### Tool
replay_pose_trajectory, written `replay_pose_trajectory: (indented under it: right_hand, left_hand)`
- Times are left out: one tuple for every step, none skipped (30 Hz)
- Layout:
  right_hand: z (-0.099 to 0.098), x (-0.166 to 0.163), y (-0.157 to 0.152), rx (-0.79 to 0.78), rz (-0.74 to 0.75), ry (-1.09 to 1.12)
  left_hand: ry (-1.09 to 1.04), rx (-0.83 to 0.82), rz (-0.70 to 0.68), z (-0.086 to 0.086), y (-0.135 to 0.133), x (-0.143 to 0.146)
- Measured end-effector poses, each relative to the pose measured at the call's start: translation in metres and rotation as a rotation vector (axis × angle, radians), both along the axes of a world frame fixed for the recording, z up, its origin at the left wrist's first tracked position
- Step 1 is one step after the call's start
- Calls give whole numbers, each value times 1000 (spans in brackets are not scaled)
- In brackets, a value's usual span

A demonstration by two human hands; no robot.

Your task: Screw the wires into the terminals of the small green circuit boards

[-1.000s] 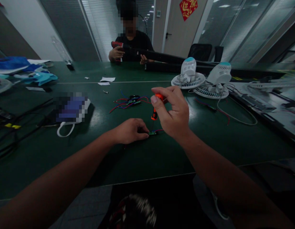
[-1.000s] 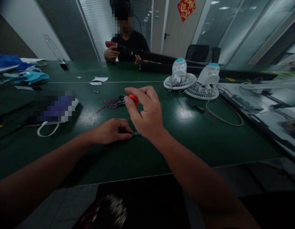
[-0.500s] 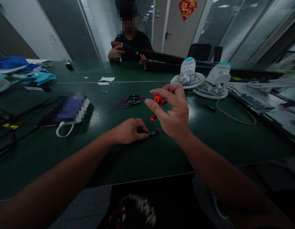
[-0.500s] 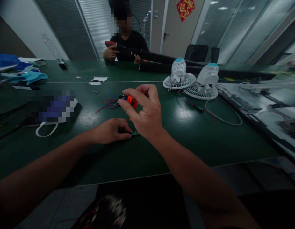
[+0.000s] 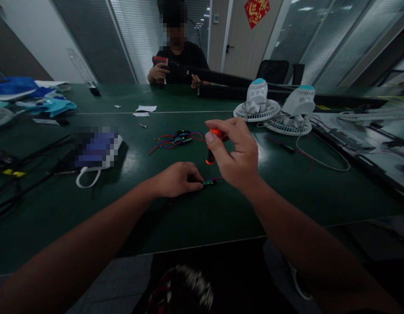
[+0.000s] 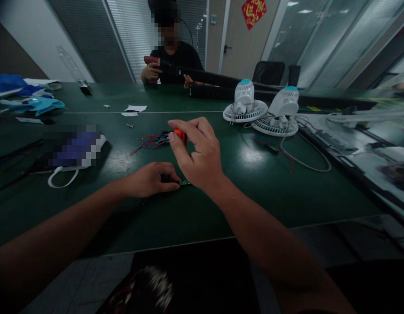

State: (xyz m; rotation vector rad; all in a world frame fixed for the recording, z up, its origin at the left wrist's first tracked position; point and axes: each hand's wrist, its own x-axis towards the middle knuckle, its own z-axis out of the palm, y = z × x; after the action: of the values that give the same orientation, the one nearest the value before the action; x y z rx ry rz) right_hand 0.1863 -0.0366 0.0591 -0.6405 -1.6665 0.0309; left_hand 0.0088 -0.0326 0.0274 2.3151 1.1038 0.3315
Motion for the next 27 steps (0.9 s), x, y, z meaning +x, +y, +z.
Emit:
replay_pose_trajectory:
  right_hand:
    - [0, 0, 0, -2, 7, 4]
    - [0, 0, 1, -3, 15, 3]
    - [-1, 0, 1, -3, 22, 2]
    - [-1, 0, 1, 0, 28, 2]
    - [-1, 0, 1, 2, 33, 4]
    - [-1, -1, 0, 5, 37, 5]
    - [-1, -1, 0, 8, 38, 8]
    - [-1, -2, 0, 14, 38, 9]
    - [0, -2, 0, 21, 37, 8]
    - [0, -2, 0, 28, 35, 5]
    - [0, -2, -1, 36, 32, -1]
    - [0, -2, -1, 41, 28, -6]
    - [0, -2, 0, 44, 24, -12]
    - [0, -2, 0, 43, 21, -20]
    - [-1, -2, 0, 38, 20, -26]
    - [-1, -1, 0, 33, 21, -30]
    - [-1, -1, 1, 27, 26, -33]
    - [-1, -1, 1, 20, 33, -32]
    - [-1, -1, 1, 16, 42, -31]
    - [-1, -1, 1, 13, 50, -30]
    - [-1, -1, 1, 12, 56, -31]
    - [-2, -1, 0, 9, 59, -32]
    - [-2, -1, 0, 1, 60, -32]
    - [-2, -1, 0, -11, 62, -27]
    - [-2, -2, -1, -27, 67, -16]
    - [-3, -2, -1, -45, 75, 1]
    - [-4, -2, -1, -64, 86, 21]
  left_hand:
    - [0, 2, -2, 0, 0, 0]
    - [1, 1, -3, 0, 0, 0]
    - [3, -2, -5, 0, 0, 0]
    - [5, -4, -4, -1, 0, 0]
    - [4, -4, -1, -1, 0, 0]
    - [3, -6, 1, -1, 0, 0]
    - [0, -7, 6, -2, 0, 0]
    - [-1, -7, 9, -2, 0, 0]
    - [0, -8, 11, -2, 0, 0]
    - [2, -9, 12, -2, 0, 0]
    - [2, -10, 11, -1, 0, 0]
    - [3, -11, 11, -1, 0, 0]
    - [2, -11, 12, -1, 0, 0]
    - [3, -13, 11, -1, 0, 0]
    - [4, -13, 13, -1, 0, 0]
    - [6, -13, 13, -1, 0, 0]
    - [7, -13, 12, -1, 0, 0]
    - [7, -12, 11, -1, 0, 0]
    - [6, -11, 8, -1, 0, 0]
    - [5, -11, 6, -1, 0, 0]
    - [3, -9, 4, 0, 0, 0]
    - [2, -8, 2, 0, 0, 0]
    - [2, -7, 2, 0, 0, 0]
    - [2, -6, 2, 0, 0, 1]
    - [2, -6, 3, 0, 0, 1]
    - [1, -6, 3, 0, 0, 1]
    - [-2, -5, 4, 0, 0, 0]
